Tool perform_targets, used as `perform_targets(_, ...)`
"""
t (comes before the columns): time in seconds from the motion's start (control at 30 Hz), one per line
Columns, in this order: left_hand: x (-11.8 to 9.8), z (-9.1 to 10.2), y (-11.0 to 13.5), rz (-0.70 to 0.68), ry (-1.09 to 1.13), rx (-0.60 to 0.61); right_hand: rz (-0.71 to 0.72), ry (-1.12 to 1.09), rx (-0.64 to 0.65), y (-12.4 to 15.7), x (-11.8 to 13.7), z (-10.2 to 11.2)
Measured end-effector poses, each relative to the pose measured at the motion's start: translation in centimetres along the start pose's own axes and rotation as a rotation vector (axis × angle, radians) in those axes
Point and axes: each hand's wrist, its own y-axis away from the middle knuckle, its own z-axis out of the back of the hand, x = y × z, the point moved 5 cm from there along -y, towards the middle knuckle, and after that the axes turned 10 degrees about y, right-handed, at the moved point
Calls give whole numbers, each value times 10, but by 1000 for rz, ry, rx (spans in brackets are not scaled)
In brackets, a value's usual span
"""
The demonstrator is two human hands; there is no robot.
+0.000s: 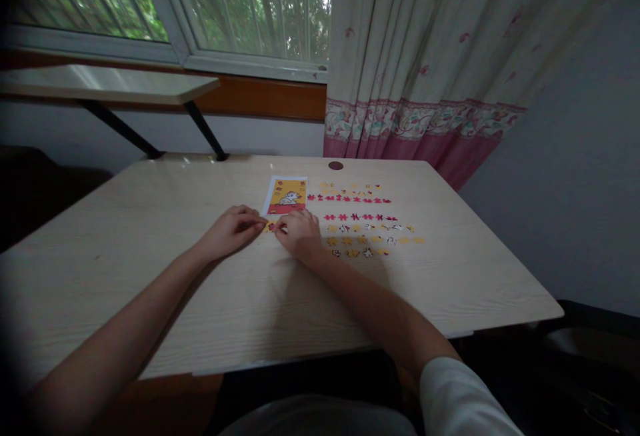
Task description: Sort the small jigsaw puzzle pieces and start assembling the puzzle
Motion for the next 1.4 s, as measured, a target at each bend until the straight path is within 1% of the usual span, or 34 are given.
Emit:
perform_targets(0.13, -1, 0, 0, -3, -41, -9, 0, -3, -6, -1, 0, -1)
perform_targets(0.5, -1, -1, 0, 0, -48, -13, 48, -31, -91, 6, 1, 1)
perform_targets(0.73, -2, -1, 0, -5, -62, 0, 64, -35, -73, 2, 0, -5)
perform_targets(1.1, -3, 0, 0, -11, -80, -14, 77, -28, -82, -1, -1, -8)
perform_targets(1.27, 0, -1, 0, -7, -94, -14, 68, -25, -90, -1, -1, -7)
perform_targets(1.4, 2, -2, 0, -10, -102, -16, 91, -15, -100, 3, 2, -4)
